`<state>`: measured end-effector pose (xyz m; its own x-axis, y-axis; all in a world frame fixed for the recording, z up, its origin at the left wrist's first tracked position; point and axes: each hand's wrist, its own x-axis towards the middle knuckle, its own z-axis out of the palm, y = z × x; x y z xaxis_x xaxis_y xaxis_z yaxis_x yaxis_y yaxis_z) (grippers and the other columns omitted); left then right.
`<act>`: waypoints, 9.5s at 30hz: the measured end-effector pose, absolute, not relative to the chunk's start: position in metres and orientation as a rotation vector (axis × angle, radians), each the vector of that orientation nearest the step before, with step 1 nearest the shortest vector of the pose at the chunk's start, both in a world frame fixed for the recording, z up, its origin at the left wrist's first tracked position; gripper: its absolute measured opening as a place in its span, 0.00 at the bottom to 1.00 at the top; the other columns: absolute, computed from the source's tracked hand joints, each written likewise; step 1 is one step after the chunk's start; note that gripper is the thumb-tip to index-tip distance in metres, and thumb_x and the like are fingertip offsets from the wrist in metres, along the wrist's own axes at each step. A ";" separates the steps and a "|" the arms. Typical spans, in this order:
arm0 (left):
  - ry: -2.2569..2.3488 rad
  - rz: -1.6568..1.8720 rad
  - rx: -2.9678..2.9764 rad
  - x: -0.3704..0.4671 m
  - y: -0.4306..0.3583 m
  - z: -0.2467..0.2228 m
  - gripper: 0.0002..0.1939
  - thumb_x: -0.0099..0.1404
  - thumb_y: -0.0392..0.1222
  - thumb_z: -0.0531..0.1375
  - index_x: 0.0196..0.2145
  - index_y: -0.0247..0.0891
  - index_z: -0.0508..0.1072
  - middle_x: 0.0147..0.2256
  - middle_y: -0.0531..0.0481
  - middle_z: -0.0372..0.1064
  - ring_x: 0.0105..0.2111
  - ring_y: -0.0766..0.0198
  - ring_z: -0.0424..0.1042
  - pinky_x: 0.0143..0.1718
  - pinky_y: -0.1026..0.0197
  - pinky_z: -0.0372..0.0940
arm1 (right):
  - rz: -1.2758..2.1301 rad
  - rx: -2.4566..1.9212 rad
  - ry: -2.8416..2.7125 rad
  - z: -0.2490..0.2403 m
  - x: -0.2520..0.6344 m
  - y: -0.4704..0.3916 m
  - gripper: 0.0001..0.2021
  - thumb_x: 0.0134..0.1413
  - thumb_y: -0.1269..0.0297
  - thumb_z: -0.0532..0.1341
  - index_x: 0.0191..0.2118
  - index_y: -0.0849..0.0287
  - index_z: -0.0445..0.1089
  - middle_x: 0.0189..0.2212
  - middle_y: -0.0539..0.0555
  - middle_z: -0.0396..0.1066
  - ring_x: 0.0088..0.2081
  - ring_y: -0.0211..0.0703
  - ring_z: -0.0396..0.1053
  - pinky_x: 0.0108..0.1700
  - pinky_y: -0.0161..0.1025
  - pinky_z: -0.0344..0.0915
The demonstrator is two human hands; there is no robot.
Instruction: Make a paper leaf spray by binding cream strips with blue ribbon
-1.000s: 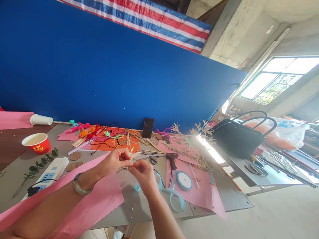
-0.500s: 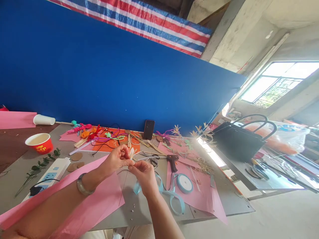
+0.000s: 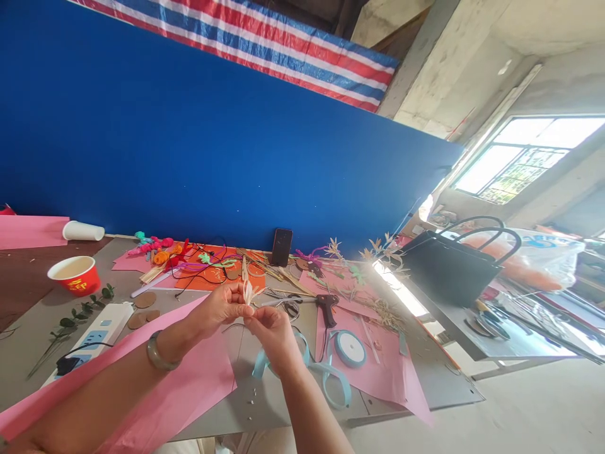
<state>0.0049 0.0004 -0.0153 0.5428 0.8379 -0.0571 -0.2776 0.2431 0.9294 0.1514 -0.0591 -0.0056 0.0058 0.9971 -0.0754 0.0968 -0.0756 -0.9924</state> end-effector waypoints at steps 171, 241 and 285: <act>0.812 1.074 1.924 0.008 0.002 -0.021 0.08 0.60 0.39 0.58 0.25 0.36 0.71 0.29 0.50 0.66 0.30 0.65 0.66 0.33 0.63 0.59 | 1.108 -1.321 -1.177 -0.028 0.157 -0.056 0.18 0.45 0.49 0.65 0.25 0.61 0.67 0.19 0.47 0.62 0.21 0.33 0.53 0.24 0.33 0.49; 0.789 1.158 1.651 0.014 0.006 -0.038 0.09 0.52 0.39 0.65 0.21 0.34 0.68 0.25 0.52 0.64 0.26 0.69 0.62 0.28 0.65 0.57 | 1.039 -1.277 -1.113 -0.027 0.150 -0.061 0.12 0.41 0.57 0.68 0.26 0.60 0.70 0.17 0.46 0.61 0.21 0.33 0.53 0.24 0.33 0.49; 0.704 1.063 1.831 0.010 0.006 -0.030 0.09 0.59 0.38 0.59 0.22 0.35 0.71 0.31 0.49 0.65 0.32 0.65 0.66 0.34 0.63 0.61 | 0.916 -1.340 -1.162 -0.028 0.155 -0.066 0.14 0.43 0.54 0.67 0.23 0.59 0.68 0.17 0.46 0.60 0.22 0.35 0.53 0.25 0.34 0.50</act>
